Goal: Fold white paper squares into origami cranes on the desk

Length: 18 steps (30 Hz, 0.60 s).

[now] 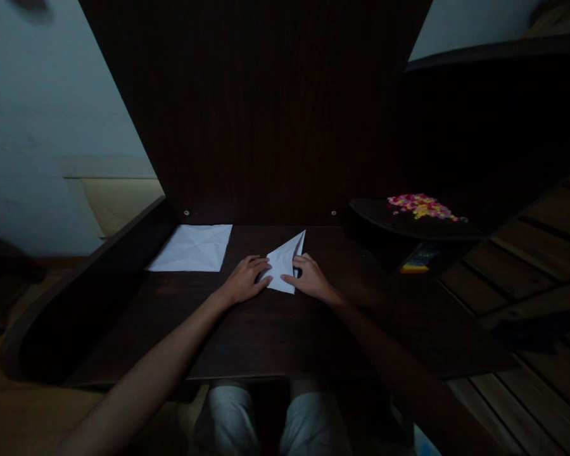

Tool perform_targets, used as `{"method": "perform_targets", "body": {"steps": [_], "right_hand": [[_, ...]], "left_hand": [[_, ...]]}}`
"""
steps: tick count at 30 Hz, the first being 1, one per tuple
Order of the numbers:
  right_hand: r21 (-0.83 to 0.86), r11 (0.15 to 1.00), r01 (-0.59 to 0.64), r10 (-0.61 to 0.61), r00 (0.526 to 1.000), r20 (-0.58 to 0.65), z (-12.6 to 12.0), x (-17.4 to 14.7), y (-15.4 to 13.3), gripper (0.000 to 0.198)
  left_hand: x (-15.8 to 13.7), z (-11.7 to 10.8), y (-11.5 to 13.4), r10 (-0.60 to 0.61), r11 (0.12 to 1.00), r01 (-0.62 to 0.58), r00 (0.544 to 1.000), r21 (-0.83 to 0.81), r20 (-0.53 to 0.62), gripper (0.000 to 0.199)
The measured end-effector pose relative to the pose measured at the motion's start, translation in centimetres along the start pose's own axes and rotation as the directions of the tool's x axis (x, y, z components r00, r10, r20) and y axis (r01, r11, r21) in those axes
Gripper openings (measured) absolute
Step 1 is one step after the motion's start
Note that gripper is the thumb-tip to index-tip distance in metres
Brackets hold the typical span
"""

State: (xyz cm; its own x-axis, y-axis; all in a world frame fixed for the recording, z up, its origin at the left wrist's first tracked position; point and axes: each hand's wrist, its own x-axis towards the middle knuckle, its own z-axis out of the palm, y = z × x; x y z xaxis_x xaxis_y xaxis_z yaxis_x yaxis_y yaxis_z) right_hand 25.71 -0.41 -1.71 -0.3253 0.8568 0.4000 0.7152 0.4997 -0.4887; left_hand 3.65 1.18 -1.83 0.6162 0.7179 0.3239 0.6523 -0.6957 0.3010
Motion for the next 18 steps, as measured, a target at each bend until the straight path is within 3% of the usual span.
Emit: {"method": "perform_targets", "body": {"steps": [5, 12, 16, 18], "right_hand": [[-0.069, 0.998, 0.005, -0.005, 1.0, 0.006, 0.16, -0.18, 0.0, 0.015], [-0.016, 0.986, 0.166, -0.165, 0.986, 0.024, 0.33, -0.27, -0.01, 0.013], [0.046, 0.996, 0.082, -0.084, 0.995, 0.047, 0.78, -0.42, -0.06, 0.031], [0.088, 0.995, 0.04, -0.046, 0.997, 0.07, 0.78, -0.45, -0.27, 0.029]], "left_hand": [[0.0, 0.1, -0.08, -0.015, 1.0, 0.015, 1.0, -0.022, 0.001, 0.037], [-0.02, 0.04, 0.02, -0.103, 0.991, 0.101, 0.995, -0.091, -0.016, 0.059], [0.02, 0.11, -0.01, -0.147, 0.984, 0.146, 0.989, -0.097, 0.003, 0.069], [0.02, 0.12, -0.04, -0.151, 0.984, 0.152, 0.988, -0.097, 0.015, 0.071]]}}
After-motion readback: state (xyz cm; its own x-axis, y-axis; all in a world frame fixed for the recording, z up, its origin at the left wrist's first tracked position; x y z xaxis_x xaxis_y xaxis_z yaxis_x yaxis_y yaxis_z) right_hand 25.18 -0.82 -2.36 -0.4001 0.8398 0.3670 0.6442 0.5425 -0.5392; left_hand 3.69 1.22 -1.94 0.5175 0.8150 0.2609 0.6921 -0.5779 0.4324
